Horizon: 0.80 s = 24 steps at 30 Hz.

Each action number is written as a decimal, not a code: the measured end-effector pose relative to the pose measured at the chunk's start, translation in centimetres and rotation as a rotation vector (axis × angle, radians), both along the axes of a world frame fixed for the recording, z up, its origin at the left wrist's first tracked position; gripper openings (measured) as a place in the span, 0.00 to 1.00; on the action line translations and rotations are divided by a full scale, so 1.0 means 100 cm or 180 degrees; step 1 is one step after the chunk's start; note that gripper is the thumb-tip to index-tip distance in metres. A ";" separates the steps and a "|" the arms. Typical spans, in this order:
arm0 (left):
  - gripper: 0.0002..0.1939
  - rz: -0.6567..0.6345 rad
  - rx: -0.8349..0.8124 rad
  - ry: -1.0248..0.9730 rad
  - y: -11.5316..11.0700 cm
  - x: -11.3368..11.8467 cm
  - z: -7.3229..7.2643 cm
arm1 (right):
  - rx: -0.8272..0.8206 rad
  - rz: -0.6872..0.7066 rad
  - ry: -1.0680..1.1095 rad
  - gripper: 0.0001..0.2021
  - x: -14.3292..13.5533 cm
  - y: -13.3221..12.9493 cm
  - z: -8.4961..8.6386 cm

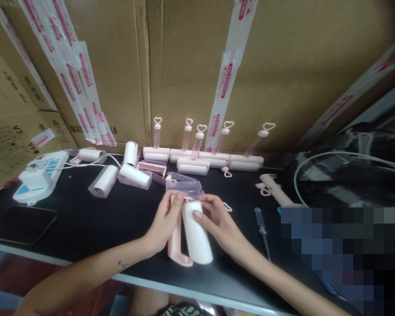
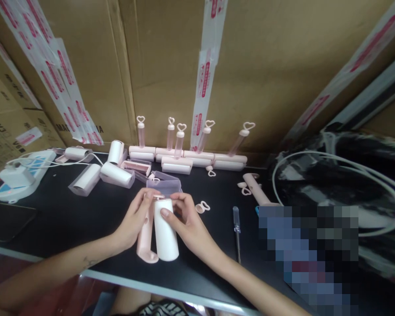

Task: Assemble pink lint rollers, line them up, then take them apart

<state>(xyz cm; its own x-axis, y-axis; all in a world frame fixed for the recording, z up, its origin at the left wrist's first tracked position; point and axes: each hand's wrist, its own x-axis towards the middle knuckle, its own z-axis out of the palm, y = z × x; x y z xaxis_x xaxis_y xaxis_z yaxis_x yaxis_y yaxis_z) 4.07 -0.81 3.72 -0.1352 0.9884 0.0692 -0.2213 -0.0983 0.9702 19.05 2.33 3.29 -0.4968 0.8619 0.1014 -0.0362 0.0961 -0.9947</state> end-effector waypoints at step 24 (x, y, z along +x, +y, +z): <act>0.15 -0.0169 0.0750 0.1064 -0.003 -0.008 0.003 | -0.0061 0.0385 0.0017 0.13 0.011 -0.010 0.029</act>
<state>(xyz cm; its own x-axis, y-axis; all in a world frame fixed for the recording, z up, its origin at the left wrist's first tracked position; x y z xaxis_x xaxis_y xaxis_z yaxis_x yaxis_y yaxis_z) 3.30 -1.08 3.98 -0.0160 0.9452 0.3260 0.0916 -0.3232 0.9419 20.19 1.36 6.22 -0.5967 0.7976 0.0883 -0.0516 0.0717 -0.9961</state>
